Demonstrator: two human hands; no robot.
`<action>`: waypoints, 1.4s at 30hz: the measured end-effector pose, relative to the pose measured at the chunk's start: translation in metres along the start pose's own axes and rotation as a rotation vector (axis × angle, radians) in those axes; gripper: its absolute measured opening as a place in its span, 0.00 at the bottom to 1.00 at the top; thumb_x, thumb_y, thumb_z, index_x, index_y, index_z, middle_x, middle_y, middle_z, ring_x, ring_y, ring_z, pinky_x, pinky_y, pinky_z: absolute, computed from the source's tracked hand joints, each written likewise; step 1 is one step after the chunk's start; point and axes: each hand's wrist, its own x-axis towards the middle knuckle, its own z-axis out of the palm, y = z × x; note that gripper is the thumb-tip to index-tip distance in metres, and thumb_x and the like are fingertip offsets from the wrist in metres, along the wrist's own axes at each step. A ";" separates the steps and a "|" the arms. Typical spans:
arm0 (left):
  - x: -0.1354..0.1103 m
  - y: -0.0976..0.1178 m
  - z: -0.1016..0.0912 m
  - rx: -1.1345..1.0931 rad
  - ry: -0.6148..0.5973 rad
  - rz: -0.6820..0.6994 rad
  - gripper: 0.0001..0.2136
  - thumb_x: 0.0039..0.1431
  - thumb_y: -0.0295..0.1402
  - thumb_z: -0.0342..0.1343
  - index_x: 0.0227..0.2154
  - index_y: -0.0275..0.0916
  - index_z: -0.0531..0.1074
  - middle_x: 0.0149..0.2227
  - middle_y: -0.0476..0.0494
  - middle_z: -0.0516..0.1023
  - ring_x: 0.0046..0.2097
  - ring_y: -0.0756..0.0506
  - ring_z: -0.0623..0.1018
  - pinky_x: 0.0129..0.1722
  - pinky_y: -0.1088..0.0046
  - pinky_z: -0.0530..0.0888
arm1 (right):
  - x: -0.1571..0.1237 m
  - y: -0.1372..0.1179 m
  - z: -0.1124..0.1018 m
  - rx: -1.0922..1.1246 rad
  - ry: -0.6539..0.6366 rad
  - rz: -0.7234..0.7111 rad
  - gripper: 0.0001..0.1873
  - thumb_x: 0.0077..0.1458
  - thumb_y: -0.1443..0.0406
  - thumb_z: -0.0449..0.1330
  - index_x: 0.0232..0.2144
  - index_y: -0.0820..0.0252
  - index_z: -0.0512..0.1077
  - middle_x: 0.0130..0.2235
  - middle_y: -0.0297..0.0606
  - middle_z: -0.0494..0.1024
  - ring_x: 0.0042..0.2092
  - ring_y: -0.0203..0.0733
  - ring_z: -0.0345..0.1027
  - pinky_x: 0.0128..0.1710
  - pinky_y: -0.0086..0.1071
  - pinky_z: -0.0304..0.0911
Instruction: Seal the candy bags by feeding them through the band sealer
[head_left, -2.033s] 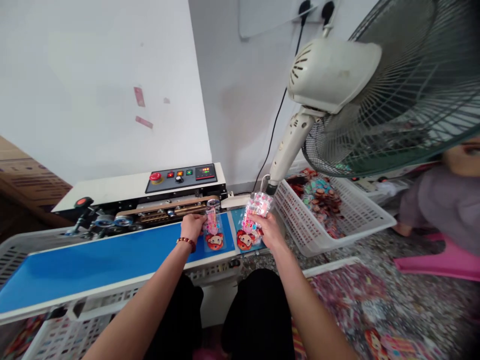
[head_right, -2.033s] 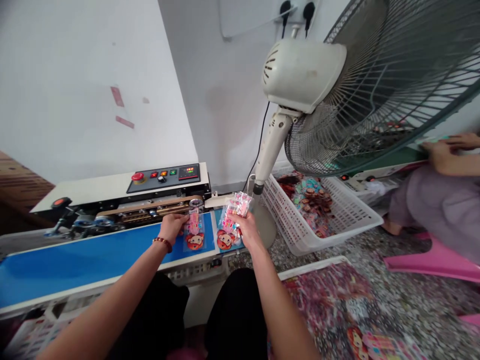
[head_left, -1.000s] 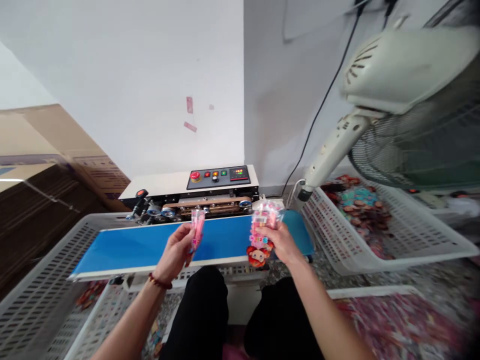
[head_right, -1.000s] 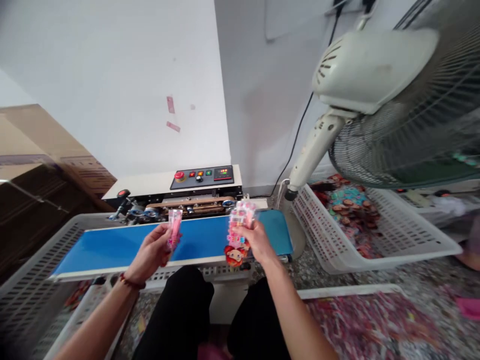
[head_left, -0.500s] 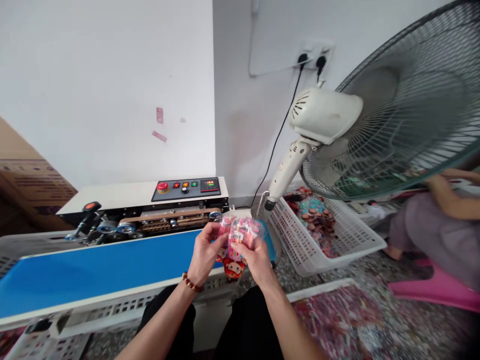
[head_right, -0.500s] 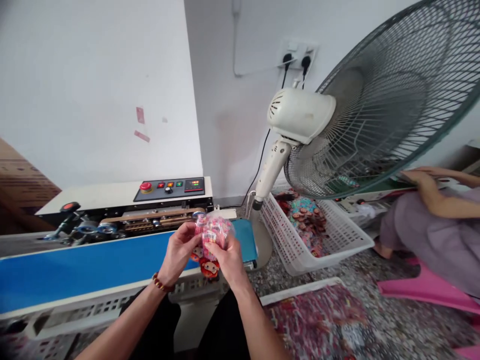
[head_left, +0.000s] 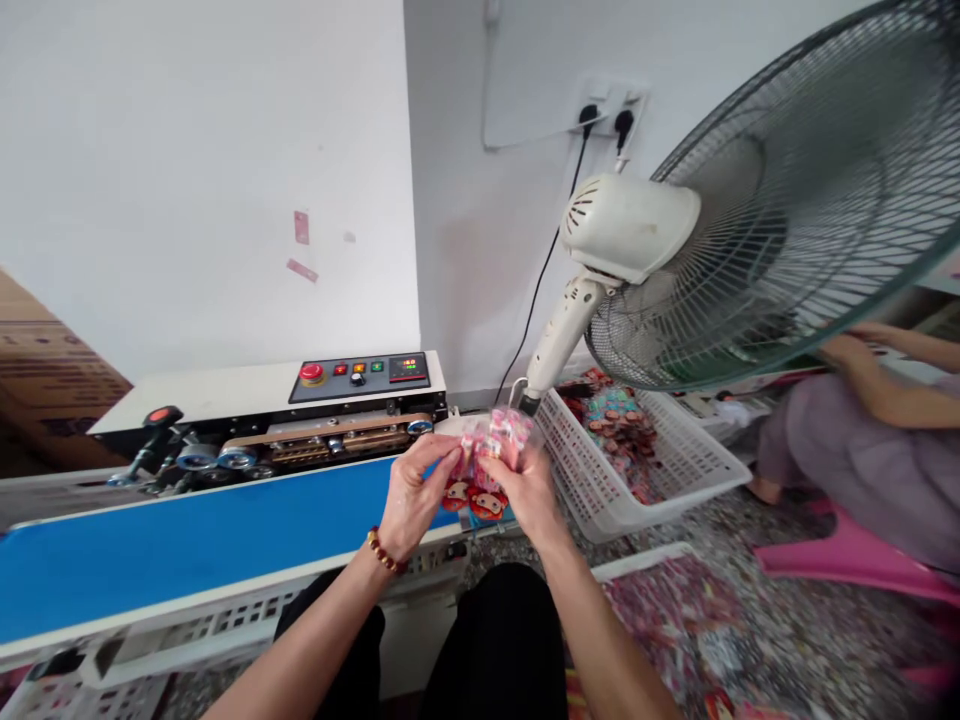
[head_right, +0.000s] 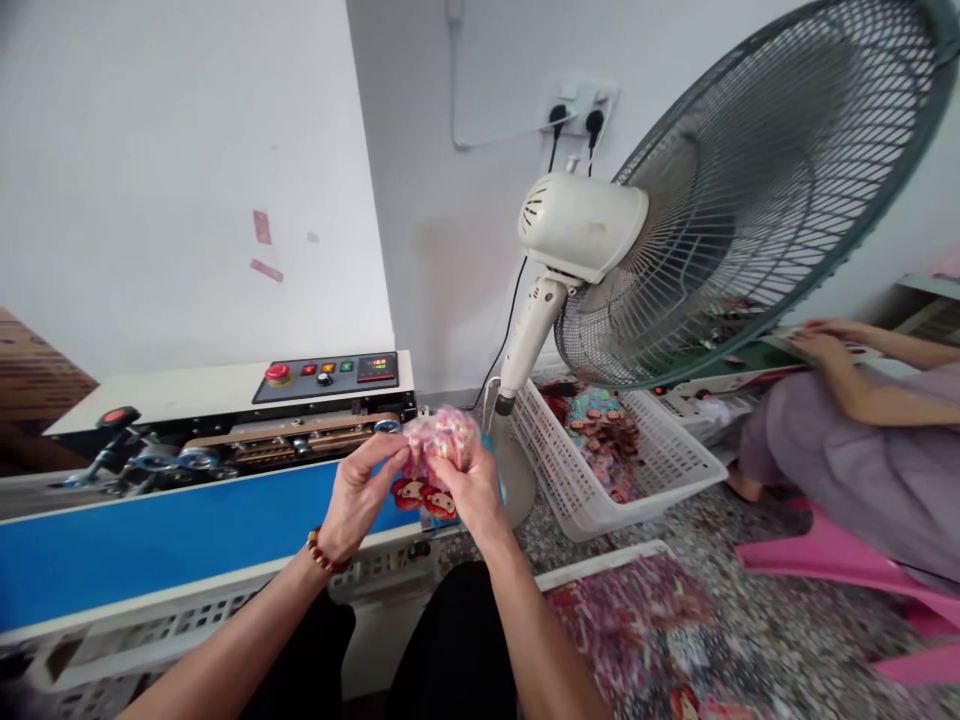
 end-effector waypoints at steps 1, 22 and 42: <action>0.001 0.000 0.001 -0.004 0.006 -0.015 0.10 0.63 0.40 0.61 0.33 0.40 0.82 0.38 0.44 0.80 0.41 0.46 0.76 0.44 0.74 0.72 | 0.001 0.004 -0.001 -0.003 0.024 0.004 0.12 0.48 0.54 0.70 0.32 0.55 0.80 0.30 0.33 0.81 0.37 0.48 0.75 0.41 0.39 0.71; 0.040 -0.078 0.027 -0.056 -0.093 -0.896 0.18 0.36 0.42 0.74 0.23 0.34 0.76 0.22 0.46 0.73 0.24 0.50 0.70 0.20 0.77 0.55 | 0.034 0.073 -0.027 0.094 0.236 0.338 0.18 0.33 0.57 0.73 0.29 0.56 0.76 0.26 0.31 0.79 0.30 0.44 0.73 0.34 0.35 0.68; 0.007 -0.079 -0.095 0.779 0.188 -0.611 0.16 0.53 0.42 0.59 0.40 0.36 0.78 0.40 0.34 0.79 0.46 0.34 0.78 0.43 0.61 0.75 | 0.021 0.064 0.009 0.325 0.091 0.401 0.20 0.32 0.57 0.74 0.30 0.56 0.76 0.28 0.34 0.83 0.34 0.51 0.79 0.33 0.37 0.72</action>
